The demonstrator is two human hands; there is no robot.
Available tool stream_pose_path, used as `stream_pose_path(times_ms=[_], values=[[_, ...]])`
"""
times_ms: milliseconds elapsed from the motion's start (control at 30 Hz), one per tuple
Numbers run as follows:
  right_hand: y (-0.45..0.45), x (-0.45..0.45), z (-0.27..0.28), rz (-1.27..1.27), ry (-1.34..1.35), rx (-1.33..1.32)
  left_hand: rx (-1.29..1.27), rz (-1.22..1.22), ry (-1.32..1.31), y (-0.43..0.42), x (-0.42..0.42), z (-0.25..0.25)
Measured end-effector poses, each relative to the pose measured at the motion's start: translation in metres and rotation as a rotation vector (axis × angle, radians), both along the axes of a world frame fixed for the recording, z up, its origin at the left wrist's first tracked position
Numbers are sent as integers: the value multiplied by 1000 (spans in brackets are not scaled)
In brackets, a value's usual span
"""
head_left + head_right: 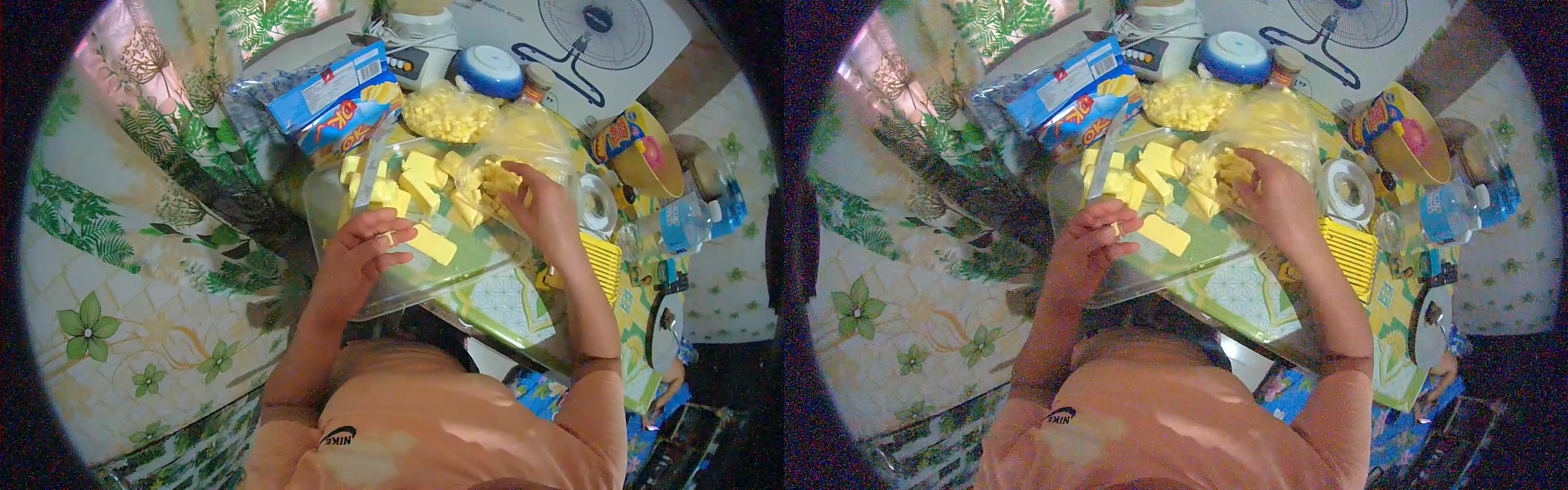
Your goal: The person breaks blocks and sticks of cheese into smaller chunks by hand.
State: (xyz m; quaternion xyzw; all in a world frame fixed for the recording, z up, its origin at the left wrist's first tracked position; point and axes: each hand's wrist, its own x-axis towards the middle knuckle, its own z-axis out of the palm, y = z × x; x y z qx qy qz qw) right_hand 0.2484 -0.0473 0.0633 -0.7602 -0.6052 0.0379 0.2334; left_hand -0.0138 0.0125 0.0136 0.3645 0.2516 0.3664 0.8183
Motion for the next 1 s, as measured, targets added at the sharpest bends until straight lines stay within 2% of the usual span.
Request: stream_pose_path(times_ms=[200,300,400,533,667,833,933,1000], values=[[2,-11,1,-19,52,24,-6,16,35,1,-1,-1],[-3,-23,-6,177,89,70,-8,-6,19,4,-4,-3],[-7,-42,-9,376,36,19,9,-15,-4,5,-10,-8],[-10,-59,-23,337,-171,-193,25,6,-17,6,-14,-8],[-10,-62,-23,390,-14,-244,4,14,8,6,-18,-6],[2,-62,-24,374,89,-227,14,31,80,3,-17,-4],[8,-65,-33,389,3,-46,45,5,106,0,-17,-6],[11,-66,-37,405,-64,-22,67,-5,101,0,-18,-5]])
